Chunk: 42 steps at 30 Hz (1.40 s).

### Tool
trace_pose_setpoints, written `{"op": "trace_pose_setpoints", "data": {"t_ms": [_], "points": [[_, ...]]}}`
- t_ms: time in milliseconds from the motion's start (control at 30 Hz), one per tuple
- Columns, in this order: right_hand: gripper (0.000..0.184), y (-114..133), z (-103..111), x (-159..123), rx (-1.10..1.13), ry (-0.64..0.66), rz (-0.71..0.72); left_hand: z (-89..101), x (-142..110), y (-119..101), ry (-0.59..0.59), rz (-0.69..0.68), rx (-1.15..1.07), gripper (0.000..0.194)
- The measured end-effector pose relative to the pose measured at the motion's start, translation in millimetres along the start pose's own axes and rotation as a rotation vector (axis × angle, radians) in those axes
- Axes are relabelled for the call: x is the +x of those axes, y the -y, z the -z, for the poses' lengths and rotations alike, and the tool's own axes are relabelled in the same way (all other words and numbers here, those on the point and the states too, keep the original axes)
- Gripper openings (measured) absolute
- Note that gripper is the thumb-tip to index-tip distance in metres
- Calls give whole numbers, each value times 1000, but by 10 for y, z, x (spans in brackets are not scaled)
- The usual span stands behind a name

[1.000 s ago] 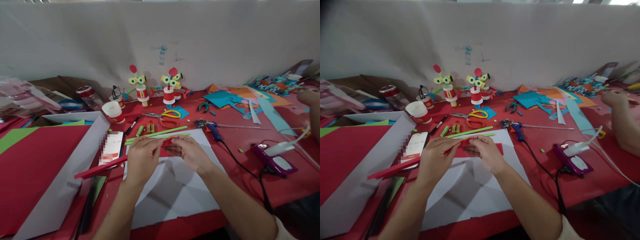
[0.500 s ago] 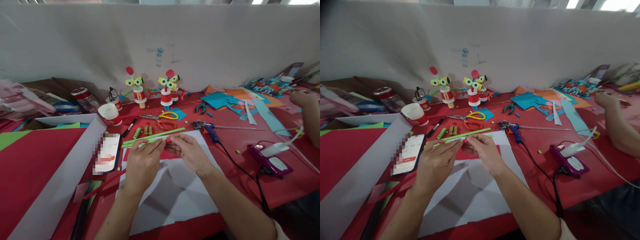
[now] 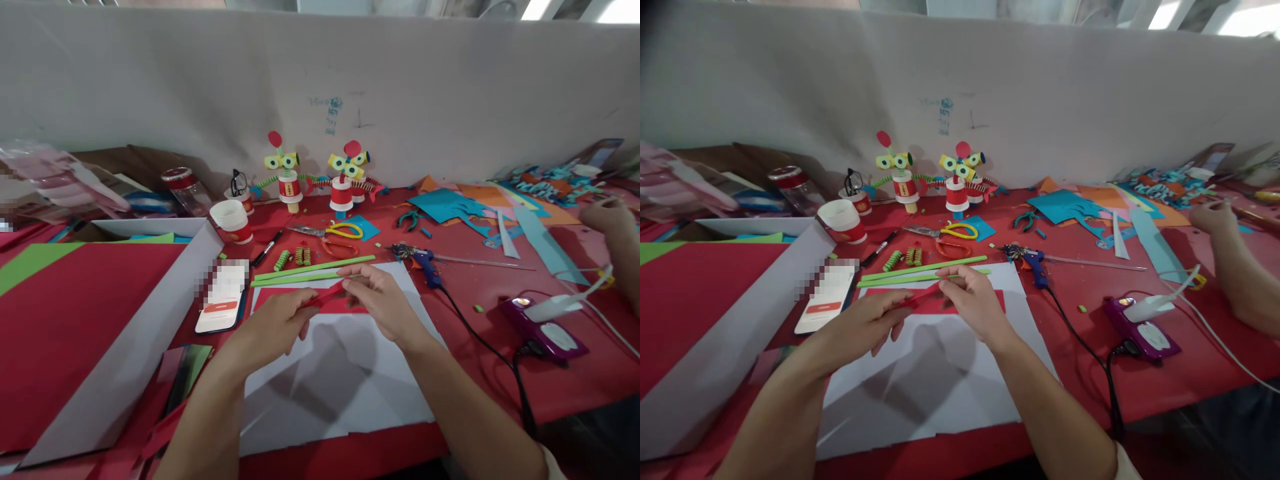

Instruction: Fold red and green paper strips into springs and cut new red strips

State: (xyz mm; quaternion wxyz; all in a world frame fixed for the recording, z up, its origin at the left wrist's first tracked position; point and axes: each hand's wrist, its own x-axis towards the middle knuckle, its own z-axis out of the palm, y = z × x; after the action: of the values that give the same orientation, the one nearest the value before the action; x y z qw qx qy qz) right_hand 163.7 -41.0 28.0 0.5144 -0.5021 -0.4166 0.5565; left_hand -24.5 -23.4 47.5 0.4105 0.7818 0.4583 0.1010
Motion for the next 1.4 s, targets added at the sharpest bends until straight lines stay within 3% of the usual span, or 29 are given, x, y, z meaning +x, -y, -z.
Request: {"op": "trace_pose_setpoints", "data": {"t_ms": [100,200,367,600,833,1000,1200,1400], "points": [[14,-35,-21,10,-15,-23,-34,-90,43,-17,-217,-63,207,22],[12,-48,-5,32,-40,-47,-56,-237,102,-71,-489,-126,429,27],[13,-24,48,57,-63,-126,-19,-368,141,-135,-646,-243,673,17],[17,8,50,49,-47,-123,-58,-410,157,-147,-725,-388,773,16],[20,58,177,61,-143,87,169,-316,175,-94,-788,-348,414,17],[9,74,171,45,-259,2,376,-228,155,-91,-835,-368,305,13],[8,34,170,51,-199,-37,353,-230,132,-117,-896,-444,299,10],[7,-10,194,71,-192,-35,418,-234,125,-132,-927,-468,257,10]]}}
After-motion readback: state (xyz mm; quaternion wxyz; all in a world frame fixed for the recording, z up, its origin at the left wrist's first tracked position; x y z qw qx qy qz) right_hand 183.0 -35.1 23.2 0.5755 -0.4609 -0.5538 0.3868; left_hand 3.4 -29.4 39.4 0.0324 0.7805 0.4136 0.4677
